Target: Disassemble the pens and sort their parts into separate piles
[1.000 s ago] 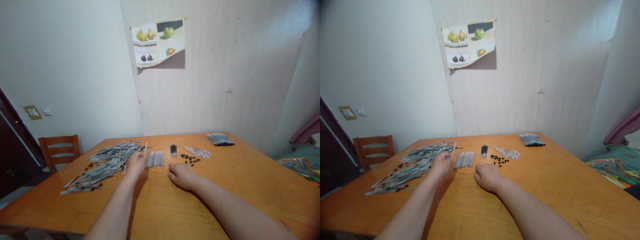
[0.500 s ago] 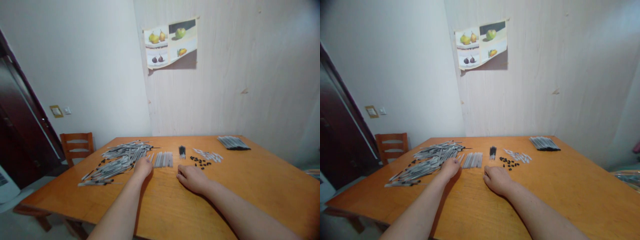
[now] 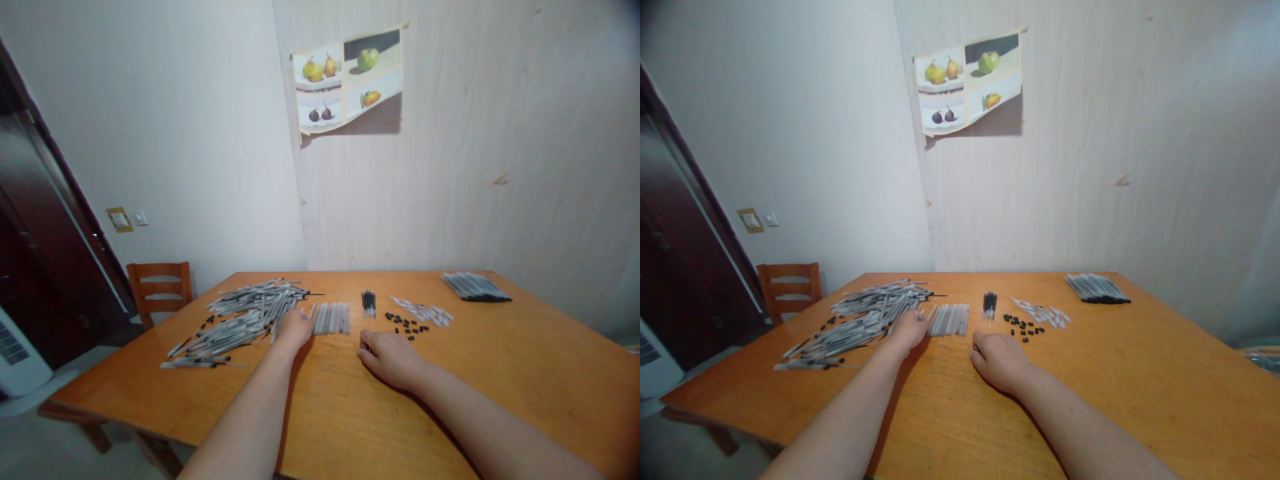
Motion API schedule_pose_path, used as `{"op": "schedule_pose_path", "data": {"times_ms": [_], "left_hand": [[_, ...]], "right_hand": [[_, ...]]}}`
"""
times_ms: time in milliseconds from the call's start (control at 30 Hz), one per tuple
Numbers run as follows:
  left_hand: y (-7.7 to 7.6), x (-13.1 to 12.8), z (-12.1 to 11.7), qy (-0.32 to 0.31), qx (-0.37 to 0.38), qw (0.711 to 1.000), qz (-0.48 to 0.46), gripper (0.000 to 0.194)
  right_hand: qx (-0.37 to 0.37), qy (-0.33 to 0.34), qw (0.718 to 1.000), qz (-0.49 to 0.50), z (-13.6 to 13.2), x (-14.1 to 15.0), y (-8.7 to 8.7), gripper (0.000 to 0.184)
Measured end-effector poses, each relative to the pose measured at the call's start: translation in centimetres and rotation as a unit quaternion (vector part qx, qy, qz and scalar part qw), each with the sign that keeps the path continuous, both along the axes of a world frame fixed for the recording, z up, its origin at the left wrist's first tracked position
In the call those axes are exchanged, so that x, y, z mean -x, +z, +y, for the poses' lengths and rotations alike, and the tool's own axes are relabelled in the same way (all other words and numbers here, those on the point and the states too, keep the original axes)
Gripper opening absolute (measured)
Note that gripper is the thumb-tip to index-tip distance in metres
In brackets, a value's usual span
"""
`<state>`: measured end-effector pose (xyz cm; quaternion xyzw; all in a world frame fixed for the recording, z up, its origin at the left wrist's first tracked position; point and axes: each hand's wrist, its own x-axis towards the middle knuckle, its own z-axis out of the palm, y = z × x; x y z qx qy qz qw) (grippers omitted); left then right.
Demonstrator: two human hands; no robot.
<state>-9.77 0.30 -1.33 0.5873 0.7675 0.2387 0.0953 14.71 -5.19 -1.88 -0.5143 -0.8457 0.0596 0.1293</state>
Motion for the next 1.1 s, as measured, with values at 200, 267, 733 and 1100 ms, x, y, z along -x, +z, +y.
{"op": "schedule_pose_path", "data": {"times_ms": [200, 267, 733, 1100], "left_hand": [[0.2, -0.2, -0.1, -0.005, -0.011, 1.000, -0.006, 0.013], [0.2, -0.2, -0.2, -0.011, -0.012, 1.000, -0.003, 0.015], [0.2, 2.9, 0.0, 0.008, -0.061, 0.997, 0.037, 0.023], [1.7, 5.8, -1.4, 0.101, -0.054, 0.991, 0.066, 0.026]], "right_hand": [[-0.003, -0.001, 1.000, -0.002, 0.0, 0.0, -0.1, 0.024], [-0.002, -0.001, 1.000, -0.002, 0.1, 0.0, -0.2, 0.024], [0.010, 0.005, 1.000, 0.011, 0.1, -0.1, -0.1, 0.022], [0.017, 0.008, 1.000, 0.022, 0.3, -0.2, -0.4, 0.022]]}}
